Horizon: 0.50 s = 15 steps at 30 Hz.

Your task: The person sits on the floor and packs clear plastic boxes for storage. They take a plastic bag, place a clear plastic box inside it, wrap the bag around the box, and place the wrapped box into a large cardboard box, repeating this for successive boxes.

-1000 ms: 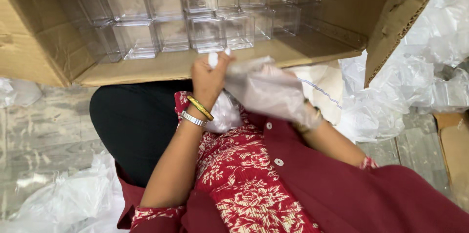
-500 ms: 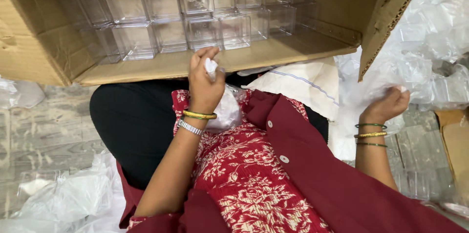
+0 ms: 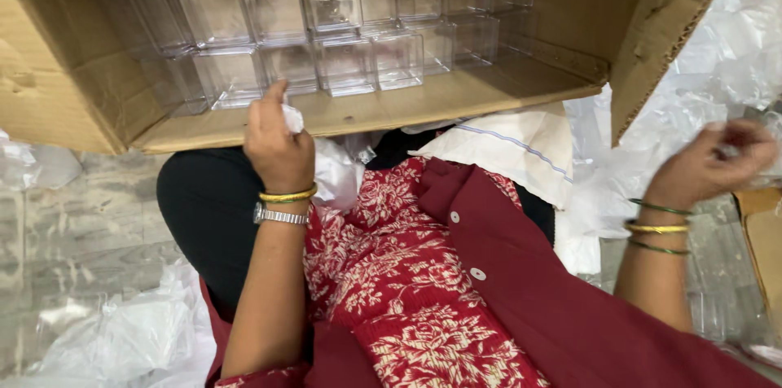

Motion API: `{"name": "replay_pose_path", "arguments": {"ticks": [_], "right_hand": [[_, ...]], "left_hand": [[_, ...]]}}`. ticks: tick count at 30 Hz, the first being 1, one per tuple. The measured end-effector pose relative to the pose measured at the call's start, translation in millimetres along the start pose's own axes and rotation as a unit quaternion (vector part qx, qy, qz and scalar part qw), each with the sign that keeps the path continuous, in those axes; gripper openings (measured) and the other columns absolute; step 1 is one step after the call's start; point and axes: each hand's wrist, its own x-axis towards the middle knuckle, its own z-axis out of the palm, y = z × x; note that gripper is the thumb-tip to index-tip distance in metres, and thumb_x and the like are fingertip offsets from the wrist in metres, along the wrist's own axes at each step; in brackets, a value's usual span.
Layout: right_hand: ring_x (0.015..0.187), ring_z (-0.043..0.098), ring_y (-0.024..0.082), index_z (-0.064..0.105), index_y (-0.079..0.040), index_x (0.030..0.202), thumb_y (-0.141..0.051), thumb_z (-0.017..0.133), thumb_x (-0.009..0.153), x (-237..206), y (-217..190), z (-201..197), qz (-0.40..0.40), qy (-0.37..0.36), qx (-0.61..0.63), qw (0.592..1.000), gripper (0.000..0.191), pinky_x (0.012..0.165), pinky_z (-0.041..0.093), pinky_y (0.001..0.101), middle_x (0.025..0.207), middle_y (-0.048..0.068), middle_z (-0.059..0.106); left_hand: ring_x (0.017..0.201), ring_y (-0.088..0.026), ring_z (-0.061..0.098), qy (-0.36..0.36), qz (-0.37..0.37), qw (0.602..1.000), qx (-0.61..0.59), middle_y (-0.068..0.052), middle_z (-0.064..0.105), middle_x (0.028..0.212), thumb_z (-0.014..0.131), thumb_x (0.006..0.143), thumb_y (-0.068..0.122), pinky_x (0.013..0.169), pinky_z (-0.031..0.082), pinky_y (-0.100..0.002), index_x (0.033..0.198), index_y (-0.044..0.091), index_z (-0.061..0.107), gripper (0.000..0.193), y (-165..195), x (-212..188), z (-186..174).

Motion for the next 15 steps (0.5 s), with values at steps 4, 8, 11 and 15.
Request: {"name": "replay_pose_path", "arguments": {"ticks": [4, 8, 11, 15], "right_hand": [[0.087, 0.062, 0.017, 0.059, -0.007, 0.102, 0.013, 0.062, 0.096, 1, -112, 37, -0.002, -0.031, 0.263, 0.964, 0.021, 0.079, 0.058, 0.0339, 0.101, 0.003, 0.057], [0.102, 0.068, 0.023, 0.067, -0.003, 0.106, 0.008, 0.075, 0.100, -27, -205, 116, -0.144, -0.225, 0.211, 0.941, 0.015, 0.092, 0.055, 0.0326, 0.111, 0.009, 0.069], [0.124, 0.059, 0.030, 0.071, -0.005, 0.121, -0.003, 0.078, 0.091, -38, -247, 187, -0.172, -0.286, 0.153, 0.930, 0.031, 0.107, 0.049, 0.0421, 0.124, 0.014, 0.068], [0.142, 0.038, 0.038, 0.042, -0.006, 0.153, -0.014, 0.079, 0.086, -32, -254, 271, -0.038, -0.364, 0.138, 0.920, 0.077, 0.119, 0.031, 0.0457, 0.153, 0.022, 0.042]], "left_hand": [[0.086, -0.036, 0.061, -0.031, 0.034, 0.996, 0.083, -0.013, 0.060, 0.093, 0.070, 0.069, 0.003, 0.073, 0.049, -0.048, 0.110, 0.010, 0.068, 0.042, -16, 5, 17], [0.082, -0.031, 0.061, -0.034, 0.038, 0.989, 0.137, -0.007, 0.061, 0.089, 0.077, 0.071, 0.014, 0.068, 0.048, -0.045, 0.098, 0.016, 0.069, 0.028, -19, 5, 29], [0.080, -0.031, 0.060, -0.040, 0.038, 0.988, 0.143, -0.007, 0.060, 0.086, 0.077, 0.076, 0.017, 0.067, 0.048, -0.045, 0.097, 0.016, 0.071, 0.023, -23, 5, 28], [0.077, -0.031, 0.059, -0.032, 0.034, 0.987, 0.152, -0.007, 0.058, 0.083, 0.076, 0.083, 0.018, 0.066, 0.047, -0.046, 0.097, 0.015, 0.071, 0.016, -28, 6, 31]]}}
